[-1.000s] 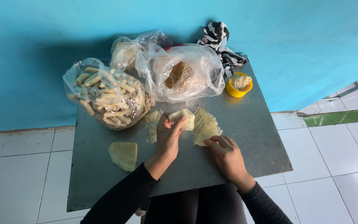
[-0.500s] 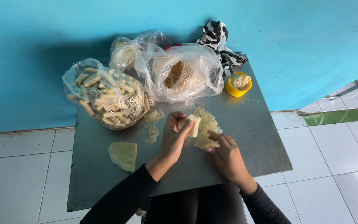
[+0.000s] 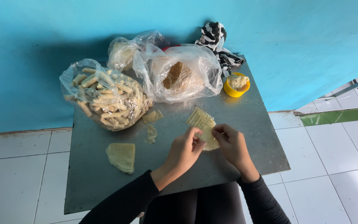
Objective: The person sits at a small metal table and folds stuffed pastries. They take a filling from a plastic bag, place it on a triangular dough piece, fold the dough over the filling, pinch the edges closed, and stack the finished pastries on the table, repeating with more dough pieces.
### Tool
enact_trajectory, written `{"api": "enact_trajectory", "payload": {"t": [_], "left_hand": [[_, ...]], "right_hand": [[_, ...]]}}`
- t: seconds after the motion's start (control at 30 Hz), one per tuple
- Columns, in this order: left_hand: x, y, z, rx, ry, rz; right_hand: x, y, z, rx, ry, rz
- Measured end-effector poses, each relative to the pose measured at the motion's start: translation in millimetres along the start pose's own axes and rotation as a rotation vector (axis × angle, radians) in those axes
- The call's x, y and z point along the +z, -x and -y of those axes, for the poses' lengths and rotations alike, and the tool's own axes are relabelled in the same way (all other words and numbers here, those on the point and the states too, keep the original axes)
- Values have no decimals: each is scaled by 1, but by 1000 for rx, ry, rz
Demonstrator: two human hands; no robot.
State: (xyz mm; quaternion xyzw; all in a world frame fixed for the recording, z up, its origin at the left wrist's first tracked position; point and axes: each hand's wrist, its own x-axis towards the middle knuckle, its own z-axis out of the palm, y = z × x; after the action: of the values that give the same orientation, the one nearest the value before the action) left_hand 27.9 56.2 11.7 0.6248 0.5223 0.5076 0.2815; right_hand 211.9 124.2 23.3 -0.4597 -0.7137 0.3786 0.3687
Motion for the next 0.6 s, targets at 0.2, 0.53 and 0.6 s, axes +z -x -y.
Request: {"api": "enact_trajectory", "payload": {"t": [0.2, 0.53, 0.6], "left_hand": [[2, 3, -3, -57, -334, 70], [0, 3, -3, -101, -336, 111], [-1, 3, -4, -97, -339, 124]], "right_hand": [[5, 5, 16, -88, 335, -30], [5, 4, 18, -92, 360, -30], [3, 3, 16, -120, 382, -28]]}}
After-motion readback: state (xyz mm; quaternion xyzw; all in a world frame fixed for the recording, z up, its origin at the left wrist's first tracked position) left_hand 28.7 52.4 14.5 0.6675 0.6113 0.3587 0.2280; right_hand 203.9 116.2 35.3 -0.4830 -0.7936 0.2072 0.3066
